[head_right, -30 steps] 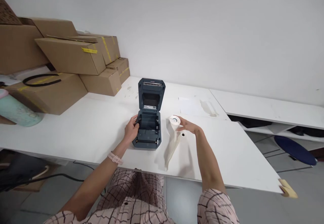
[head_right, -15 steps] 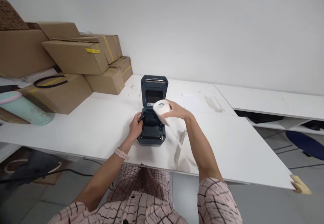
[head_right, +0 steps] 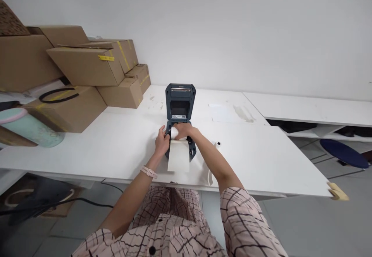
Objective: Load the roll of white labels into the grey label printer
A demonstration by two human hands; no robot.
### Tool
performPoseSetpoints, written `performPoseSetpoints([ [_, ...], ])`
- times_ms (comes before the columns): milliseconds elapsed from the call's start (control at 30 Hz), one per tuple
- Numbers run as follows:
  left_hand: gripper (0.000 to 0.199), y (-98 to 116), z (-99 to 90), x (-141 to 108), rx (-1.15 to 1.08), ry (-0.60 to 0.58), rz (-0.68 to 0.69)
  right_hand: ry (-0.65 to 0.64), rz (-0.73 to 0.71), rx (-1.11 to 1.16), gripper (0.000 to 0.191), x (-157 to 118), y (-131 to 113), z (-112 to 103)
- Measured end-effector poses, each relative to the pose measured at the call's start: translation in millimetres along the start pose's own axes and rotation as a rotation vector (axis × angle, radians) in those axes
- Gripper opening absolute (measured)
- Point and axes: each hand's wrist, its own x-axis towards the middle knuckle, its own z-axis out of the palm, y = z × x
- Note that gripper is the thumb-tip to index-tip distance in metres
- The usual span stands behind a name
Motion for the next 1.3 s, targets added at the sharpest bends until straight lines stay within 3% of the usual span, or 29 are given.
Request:
performPoseSetpoints([
  [167, 0.056, -2.5, 0.7, 0.6, -0.029, 0.009, 0.018, 0.352, -0.122, 0.082, 0.057, -61.4, -16.6, 28.5],
  [300, 0.050, -7.0, 3.2, 1.7, -0.061, 0.026, 0.039, 0.429, -0.124, 0.120, 0.057, -106.7, -40.1, 70.4],
  [400, 0.048, -12.6, 6.6, 3.7, -0.108, 0.036, 0.055, 0.515, -0.069, 0.147, 0.059, -116.2, -50.8, 91.7],
  [733, 0.048, -23.4, 10.6, 10.8, -0.210, 0.022, 0.073, 0.514, -0.071, 0.148, 0.061, -116.2, -55.8, 92.3],
  [833, 0.055, -19.1, 6.1, -5.5, -0.223, -0.025, 0.056, 0.514, -0.031, 0.158, 0.066, -123.4, -70.2, 99.6],
  [967, 0.075, -21.0, 0.4, -48.1, -0.261, -0.104, -0.001, 0.514, -0.044, 0.225, 0.068, -139.3, -78.8, 109.7],
  [1067, 0.082, -28.4, -1.5, -73.4, -0.309, -0.143, -0.022, 0.575, -0.095, 0.476, 0.049, -146.4, -59.7, 95.7],
  [1133, 0.086, -32.5, -2.5, -80.6, -0.350, -0.166, -0.035, 0.709, -0.055, 0.659, 0.043, -139.6, -34.6, 69.2],
  [1233, 0.091, -34.9, -4.7, -82.1, -0.408, -0.206, -0.033, 0.980, 0.075, 0.747, 0.060, -103.1, 11.8, 10.9],
  [1300, 0.094, -35.2, -6.1, -82.3, -0.444, -0.229, -0.024, 0.995, 0.078, 0.797, 0.073, -65.3, 40.7, -30.1],
])
